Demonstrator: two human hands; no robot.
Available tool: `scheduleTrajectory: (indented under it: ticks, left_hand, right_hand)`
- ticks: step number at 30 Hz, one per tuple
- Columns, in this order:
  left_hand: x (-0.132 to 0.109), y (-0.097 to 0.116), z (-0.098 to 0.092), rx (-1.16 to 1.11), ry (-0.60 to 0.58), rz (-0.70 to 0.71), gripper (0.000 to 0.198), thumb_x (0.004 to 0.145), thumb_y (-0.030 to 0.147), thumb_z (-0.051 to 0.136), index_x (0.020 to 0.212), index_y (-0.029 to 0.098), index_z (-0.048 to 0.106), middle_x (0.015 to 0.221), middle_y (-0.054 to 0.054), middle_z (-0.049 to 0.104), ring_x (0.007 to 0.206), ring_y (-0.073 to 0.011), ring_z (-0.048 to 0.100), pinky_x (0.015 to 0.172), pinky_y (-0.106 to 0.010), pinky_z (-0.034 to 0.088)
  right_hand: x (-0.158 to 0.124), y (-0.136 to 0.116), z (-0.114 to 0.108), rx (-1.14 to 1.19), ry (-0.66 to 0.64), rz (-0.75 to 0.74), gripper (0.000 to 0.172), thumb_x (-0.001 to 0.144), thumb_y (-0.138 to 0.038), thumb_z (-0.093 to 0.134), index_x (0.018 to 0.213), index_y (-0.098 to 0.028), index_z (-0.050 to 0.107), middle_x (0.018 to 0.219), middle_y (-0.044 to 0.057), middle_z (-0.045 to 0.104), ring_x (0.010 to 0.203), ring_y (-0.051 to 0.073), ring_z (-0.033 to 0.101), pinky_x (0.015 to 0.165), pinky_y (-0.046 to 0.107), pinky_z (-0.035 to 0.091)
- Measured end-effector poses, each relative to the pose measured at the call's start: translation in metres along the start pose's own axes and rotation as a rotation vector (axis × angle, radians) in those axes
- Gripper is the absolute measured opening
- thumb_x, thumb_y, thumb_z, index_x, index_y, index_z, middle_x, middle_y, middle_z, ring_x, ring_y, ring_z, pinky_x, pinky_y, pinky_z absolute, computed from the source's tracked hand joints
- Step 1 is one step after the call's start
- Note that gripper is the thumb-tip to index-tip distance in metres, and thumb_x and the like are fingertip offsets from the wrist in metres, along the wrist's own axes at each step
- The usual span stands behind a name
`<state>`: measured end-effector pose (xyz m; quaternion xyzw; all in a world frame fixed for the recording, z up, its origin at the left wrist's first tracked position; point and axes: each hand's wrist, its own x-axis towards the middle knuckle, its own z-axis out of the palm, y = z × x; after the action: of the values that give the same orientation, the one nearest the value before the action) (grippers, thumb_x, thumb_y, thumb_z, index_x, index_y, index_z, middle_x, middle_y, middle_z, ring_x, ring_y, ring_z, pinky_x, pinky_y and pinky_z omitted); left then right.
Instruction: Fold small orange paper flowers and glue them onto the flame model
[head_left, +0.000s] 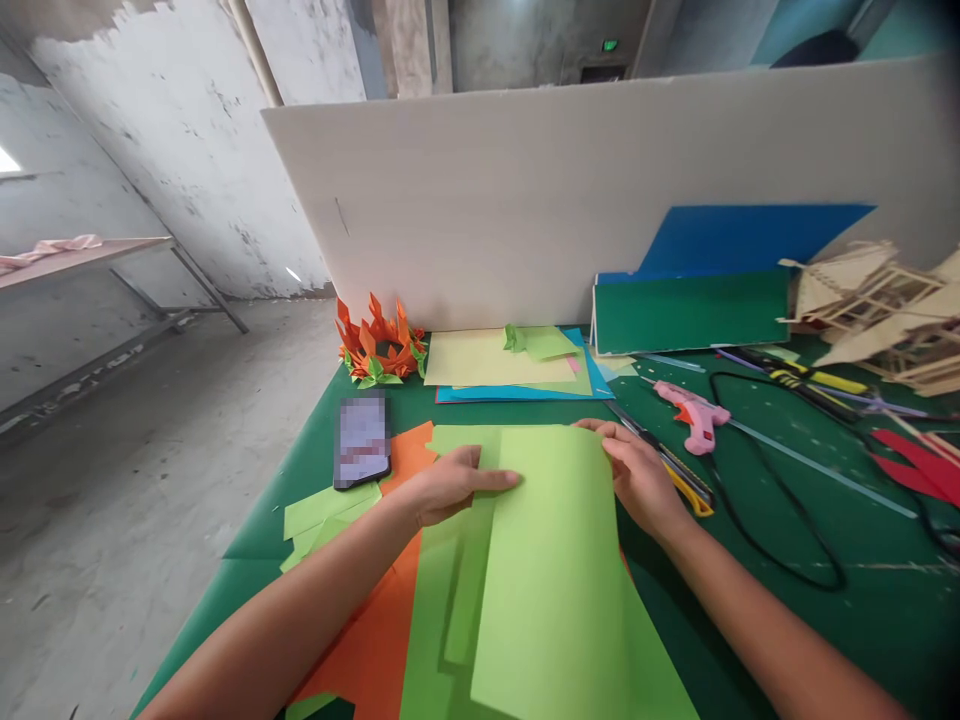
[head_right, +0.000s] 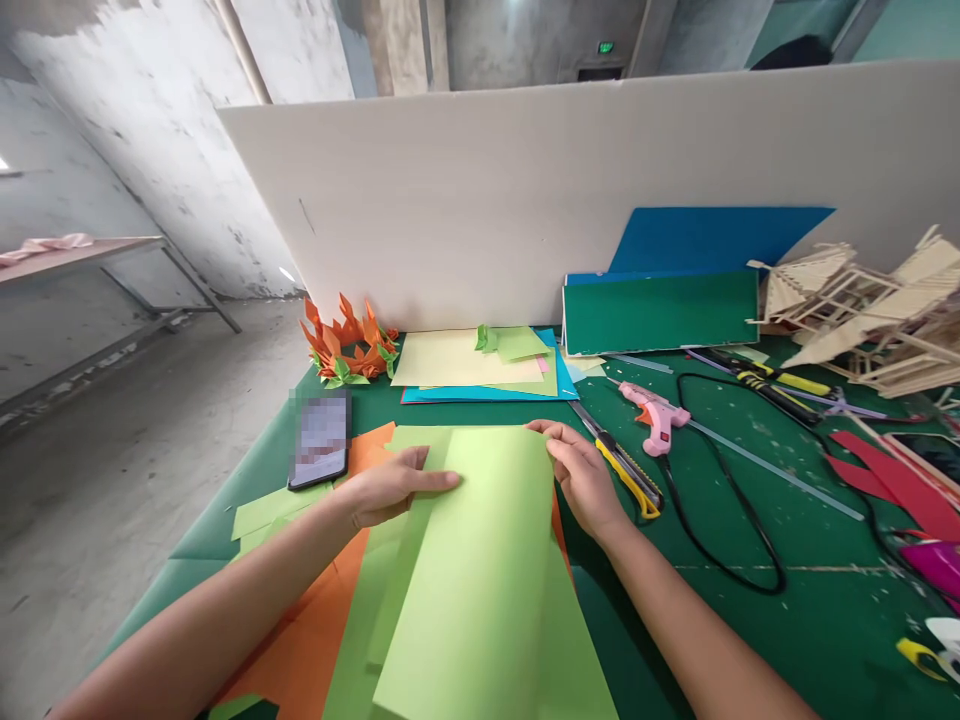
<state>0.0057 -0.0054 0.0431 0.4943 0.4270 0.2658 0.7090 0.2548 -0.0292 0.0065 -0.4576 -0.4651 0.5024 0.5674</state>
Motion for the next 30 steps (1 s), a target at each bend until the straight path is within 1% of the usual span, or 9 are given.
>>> scheduleTrajectory:
  ticks: [3,6,9,11,13,18,22,25,30]
  left_hand:
    - [0.001,-0.003,0.008,-0.078,-0.020,-0.111,0.049,0.057,0.032,0.089,0.097,0.012,0.067,0.098,-0.014,0.074,0.091,-0.0282,0.071,0.080,-0.040,0.057]
    - [0.004,-0.007,0.011,-0.106,0.048,-0.032,0.053,0.059,0.035,0.088,0.102,0.013,0.066,0.101,-0.013,0.074,0.089,-0.0281,0.071,0.079,-0.041,0.057]
    - [0.006,-0.012,0.012,-0.135,0.076,0.062,0.054,0.060,0.036,0.087,0.103,0.014,0.065,0.103,-0.013,0.074,0.092,-0.0284,0.071,0.084,-0.042,0.056]
    - [0.007,-0.014,0.014,-0.145,0.072,0.098,0.054,0.062,0.038,0.086,0.104,0.014,0.064,0.103,-0.013,0.074,0.094,-0.0291,0.071,0.085,-0.044,0.056]
    - [0.006,-0.016,0.016,-0.123,0.088,0.118,0.052,0.064,0.042,0.084,0.104,0.015,0.063,0.105,-0.013,0.073,0.095,-0.0298,0.070,0.085,-0.046,0.055]
    - [0.002,-0.020,0.025,-0.004,0.124,0.145,0.052,0.074,0.050,0.073,0.112,0.018,0.057,0.121,-0.012,0.067,0.111,-0.0313,0.064,0.090,-0.046,0.054]
    - [-0.001,-0.023,0.032,0.094,0.137,0.146,0.044,0.080,0.048,0.067,0.113,0.021,0.057,0.128,-0.011,0.064,0.120,-0.0326,0.058,0.090,-0.044,0.055]
    - [-0.001,-0.024,0.036,0.062,0.116,0.158,0.042,0.082,0.048,0.065,0.115,0.023,0.056,0.129,-0.010,0.063,0.123,-0.0318,0.056,0.090,-0.044,0.055]
    - [-0.002,-0.023,0.041,-0.065,0.115,0.163,0.051,0.078,0.048,0.070,0.118,0.021,0.053,0.125,-0.011,0.065,0.119,-0.0316,0.059,0.089,-0.044,0.056]
  right_hand:
    - [0.001,0.003,0.000,0.057,0.000,0.076,0.020,0.083,-0.043,0.058,0.091,-0.025,0.058,0.127,0.002,0.060,0.093,0.020,0.063,0.073,0.031,0.051]
    - [-0.003,0.003,0.002,0.122,-0.017,0.192,0.043,0.083,-0.056,0.057,0.119,-0.034,0.050,0.126,0.002,0.063,0.099,0.023,0.067,0.078,0.035,0.054]
    - [-0.012,0.000,0.006,0.164,-0.067,0.319,0.062,0.078,-0.054,0.066,0.132,-0.039,0.041,0.125,0.002,0.064,0.104,0.025,0.067,0.083,0.039,0.055]
    - [-0.017,-0.002,0.008,0.148,-0.125,0.373,0.069,0.073,-0.047,0.074,0.133,-0.038,0.040,0.127,0.002,0.064,0.104,0.026,0.068,0.084,0.041,0.056]
    - [-0.020,-0.004,0.011,0.124,-0.155,0.397,0.072,0.070,-0.041,0.078,0.132,-0.036,0.042,0.126,0.004,0.065,0.102,0.028,0.068,0.083,0.044,0.057]
    - [-0.019,-0.005,0.015,0.076,-0.012,0.389,0.078,0.062,-0.036,0.084,0.129,-0.031,0.045,0.119,0.007,0.069,0.097,0.031,0.070,0.077,0.045,0.060]
    - [-0.018,-0.003,0.015,0.060,0.021,0.366,0.079,0.060,-0.035,0.086,0.128,-0.030,0.045,0.113,0.006,0.071,0.094,0.032,0.071,0.074,0.044,0.061]
    - [-0.019,-0.003,0.016,0.057,0.029,0.360,0.081,0.060,-0.035,0.086,0.128,-0.030,0.044,0.114,0.007,0.070,0.093,0.032,0.071,0.073,0.045,0.061]
    - [-0.022,-0.006,0.016,0.060,0.030,0.335,0.082,0.060,-0.035,0.086,0.129,-0.032,0.043,0.118,0.007,0.069,0.096,0.032,0.070,0.076,0.045,0.060]
